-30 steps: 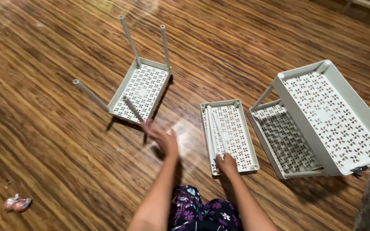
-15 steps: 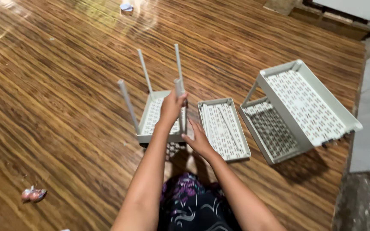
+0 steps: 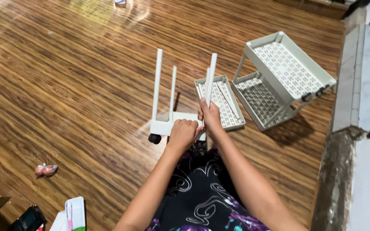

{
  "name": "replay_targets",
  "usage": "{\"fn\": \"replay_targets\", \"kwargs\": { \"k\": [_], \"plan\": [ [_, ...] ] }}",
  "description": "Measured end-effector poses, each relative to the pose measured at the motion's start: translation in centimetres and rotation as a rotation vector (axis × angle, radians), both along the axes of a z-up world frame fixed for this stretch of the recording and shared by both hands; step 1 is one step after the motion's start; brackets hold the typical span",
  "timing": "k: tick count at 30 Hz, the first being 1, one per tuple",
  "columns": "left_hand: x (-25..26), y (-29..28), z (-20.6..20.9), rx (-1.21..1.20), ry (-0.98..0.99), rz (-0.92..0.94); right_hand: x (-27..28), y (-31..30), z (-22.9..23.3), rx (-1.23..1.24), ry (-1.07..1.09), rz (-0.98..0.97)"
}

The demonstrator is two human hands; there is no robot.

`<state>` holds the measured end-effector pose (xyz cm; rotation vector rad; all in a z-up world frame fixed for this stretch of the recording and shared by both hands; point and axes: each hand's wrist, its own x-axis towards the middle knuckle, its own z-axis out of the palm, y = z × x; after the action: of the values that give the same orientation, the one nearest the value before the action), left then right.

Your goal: The person disassembles a white plastic three-tier rolling cart by removing the vertical support poles and separating the trays. They place the poles into one of the trays and handle the wheels and trays on the floor.

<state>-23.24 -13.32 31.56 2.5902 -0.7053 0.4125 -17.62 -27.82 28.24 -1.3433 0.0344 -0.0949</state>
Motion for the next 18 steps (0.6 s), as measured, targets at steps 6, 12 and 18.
{"fn": "replay_targets", "kwargs": {
  "k": [6, 12, 18],
  "plan": [
    [-1.3, 0.7, -2.0, -0.028, -0.18, -0.146, -1.9, 0.8, 3.2, 0.06, 0.383, -0.13],
    [0.1, 2.2, -2.5, -0.035, -0.171, -0.135, -0.9, 0.6, 3.0, 0.34, 0.36, 0.322],
    [-0.8, 4.2, -1.9, 0.023, -0.155, -0.259, 5.0, -5.7, 1.4, 1.284, 0.081, 0.615]
  ]
}}
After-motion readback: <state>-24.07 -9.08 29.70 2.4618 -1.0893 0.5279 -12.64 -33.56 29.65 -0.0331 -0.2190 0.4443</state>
